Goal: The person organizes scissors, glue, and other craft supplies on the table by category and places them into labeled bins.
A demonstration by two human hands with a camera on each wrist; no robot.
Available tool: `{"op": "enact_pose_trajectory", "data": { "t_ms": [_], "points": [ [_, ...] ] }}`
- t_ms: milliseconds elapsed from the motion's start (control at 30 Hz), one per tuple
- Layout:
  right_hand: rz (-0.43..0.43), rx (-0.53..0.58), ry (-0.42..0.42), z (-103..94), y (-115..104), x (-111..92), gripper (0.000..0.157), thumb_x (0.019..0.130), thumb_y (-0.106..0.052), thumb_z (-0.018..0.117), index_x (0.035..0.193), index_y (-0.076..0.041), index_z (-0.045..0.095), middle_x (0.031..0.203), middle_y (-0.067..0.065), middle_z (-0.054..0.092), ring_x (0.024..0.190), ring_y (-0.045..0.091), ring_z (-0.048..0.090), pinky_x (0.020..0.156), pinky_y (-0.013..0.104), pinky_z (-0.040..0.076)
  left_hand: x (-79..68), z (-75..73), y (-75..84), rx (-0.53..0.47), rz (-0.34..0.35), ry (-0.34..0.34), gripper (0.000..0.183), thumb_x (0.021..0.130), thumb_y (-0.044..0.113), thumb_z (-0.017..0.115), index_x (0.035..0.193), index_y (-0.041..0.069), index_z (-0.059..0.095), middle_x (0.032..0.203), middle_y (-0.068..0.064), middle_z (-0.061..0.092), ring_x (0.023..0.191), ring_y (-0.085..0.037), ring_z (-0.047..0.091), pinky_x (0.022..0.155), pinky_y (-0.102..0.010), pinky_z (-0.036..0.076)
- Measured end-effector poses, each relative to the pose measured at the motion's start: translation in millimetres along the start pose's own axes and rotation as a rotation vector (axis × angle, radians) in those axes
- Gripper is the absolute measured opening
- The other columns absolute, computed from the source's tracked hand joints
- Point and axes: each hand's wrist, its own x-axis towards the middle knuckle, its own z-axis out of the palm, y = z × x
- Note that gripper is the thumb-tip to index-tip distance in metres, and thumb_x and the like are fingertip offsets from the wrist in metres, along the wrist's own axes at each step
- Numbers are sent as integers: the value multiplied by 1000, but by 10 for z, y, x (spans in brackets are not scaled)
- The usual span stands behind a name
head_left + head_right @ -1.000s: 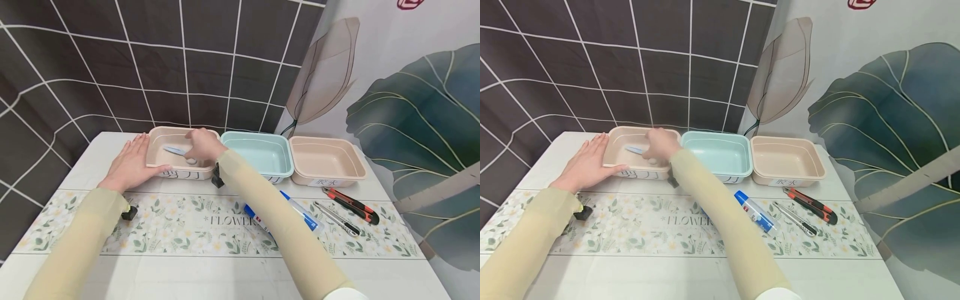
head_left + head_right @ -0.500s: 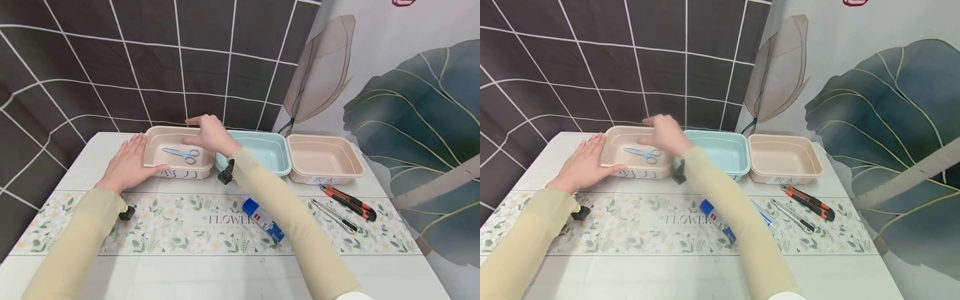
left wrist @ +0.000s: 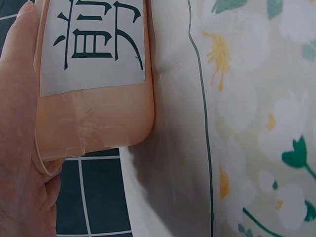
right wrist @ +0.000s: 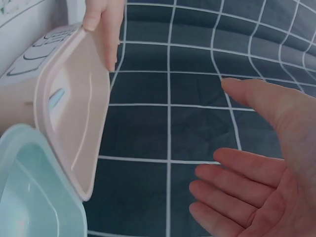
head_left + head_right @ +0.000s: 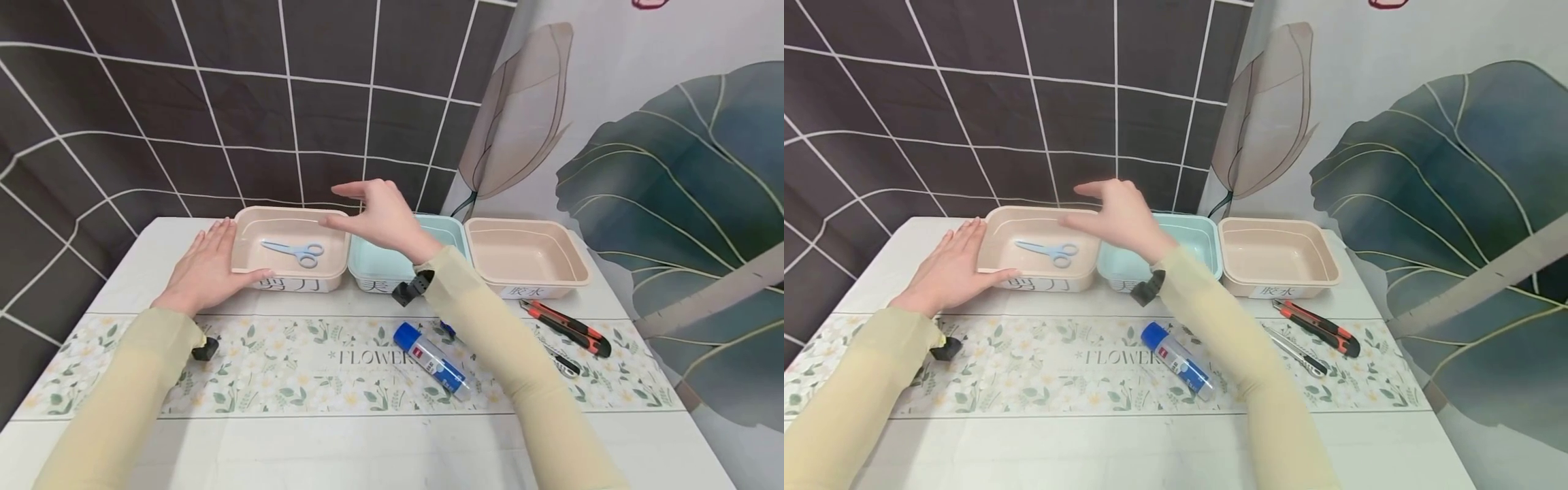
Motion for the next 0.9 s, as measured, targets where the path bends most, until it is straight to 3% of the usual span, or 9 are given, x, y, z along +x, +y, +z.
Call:
{"op": "enact_pose_trajectory", "data": {
  "t_ms": [333,900],
  "points": [
    [27,85,39,-327,216,-374,57,87,-43,80,134,-12,68,132,1,67,123,11,60,104,34,50,7,16,-19,5,5,5,126,86,78,57,158,-11,5,164,-32,10,152,-43,7,124,-50,-2],
    [178,77,103,-822,705,-984,60,85,-41,84,134,-8,68,133,7,67,126,24,59,106,48,48,1,12,0,2,10,15,125,86,77,59,157,-12,6,163,-33,12,152,-43,8,124,-50,-2]
  ]
}}
